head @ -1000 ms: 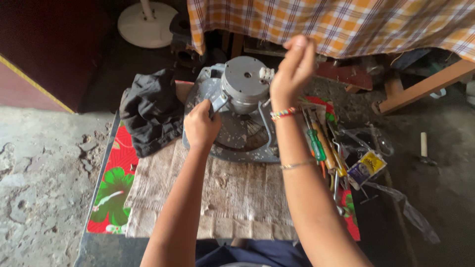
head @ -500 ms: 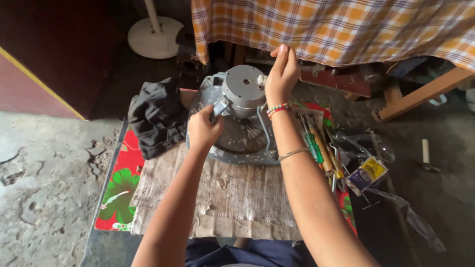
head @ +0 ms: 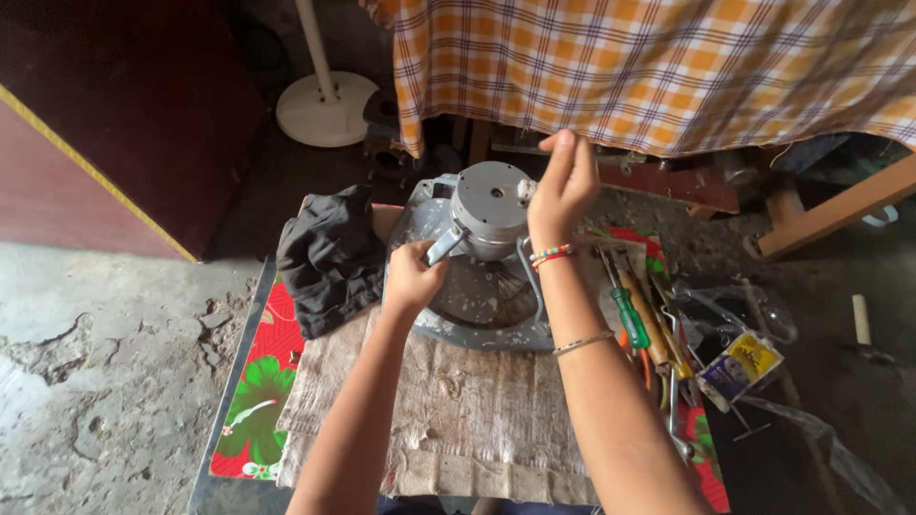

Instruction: The person uses a screwdriver to manipulate screws on a motor housing while holding it on a cloth-covered table.

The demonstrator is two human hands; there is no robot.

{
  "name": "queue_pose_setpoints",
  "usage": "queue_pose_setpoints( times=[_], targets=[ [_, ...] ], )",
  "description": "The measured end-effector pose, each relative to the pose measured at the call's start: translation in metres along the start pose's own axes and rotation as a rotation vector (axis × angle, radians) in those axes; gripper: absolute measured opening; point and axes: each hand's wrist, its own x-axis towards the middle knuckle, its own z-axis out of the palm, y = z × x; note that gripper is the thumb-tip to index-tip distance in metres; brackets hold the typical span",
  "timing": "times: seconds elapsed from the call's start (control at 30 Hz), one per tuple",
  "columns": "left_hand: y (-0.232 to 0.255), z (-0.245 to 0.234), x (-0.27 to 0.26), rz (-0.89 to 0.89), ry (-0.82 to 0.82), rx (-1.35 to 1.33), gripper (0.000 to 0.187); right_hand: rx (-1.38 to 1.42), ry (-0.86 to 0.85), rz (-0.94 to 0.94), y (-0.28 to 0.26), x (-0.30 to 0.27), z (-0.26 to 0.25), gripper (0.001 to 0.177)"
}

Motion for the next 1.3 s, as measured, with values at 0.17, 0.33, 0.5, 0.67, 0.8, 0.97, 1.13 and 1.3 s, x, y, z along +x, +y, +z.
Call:
queue_pose_setpoints(
  times=[0.17, 0.33, 0.5, 0.67, 0.8, 0.97, 1.13, 1.3],
  targets=[
    [0.004, 0.0, 0.0, -0.025, 0.006, -0.023, 0.024, 0.063, -0.073, -0.157, 0.004, -0.004, 0.0, 0.031],
    [0.001, 0.002, -0.003, -0.039, 0.027, -0.035, 0.025, 0.055, -0.029, 0.058, 0.012, -0.007, -0.001, 0.031],
    [0.002, 0.001, -0.002, -0.066, 0.01, -0.07, 0.027, 0.145, -0.005, 0.222, 0.024, 0.0, 0.006, 0.036],
    [0.01, -0.003, -0.002, -0.056, 0.02, -0.007, 0.029, 0.06, -0.114, -0.073, 0.007, -0.009, -0.001, 0.033],
    [0.012, -0.002, -0.004, -0.083, 0.019, 0.018, 0.03, 0.089, 0.029, 0.031, 0.005, -0.002, -0.003, 0.034],
    [0.004, 0.001, -0.005, -0.013, 0.052, 0.006, 0.031, 0.161, -0.067, -0.051, 0.024, -0.01, -0.003, 0.035],
    [-0.001, 0.005, 0.002, 0.026, 0.074, 0.0, 0.028, 0.183, 0.001, 0.115, 0.052, -0.019, 0.005, 0.037],
    [0.001, 0.005, -0.005, -0.03, 0.069, -0.004, 0.027, 0.348, 0.103, 0.302, 0.055, -0.021, -0.001, 0.045]
  ],
)
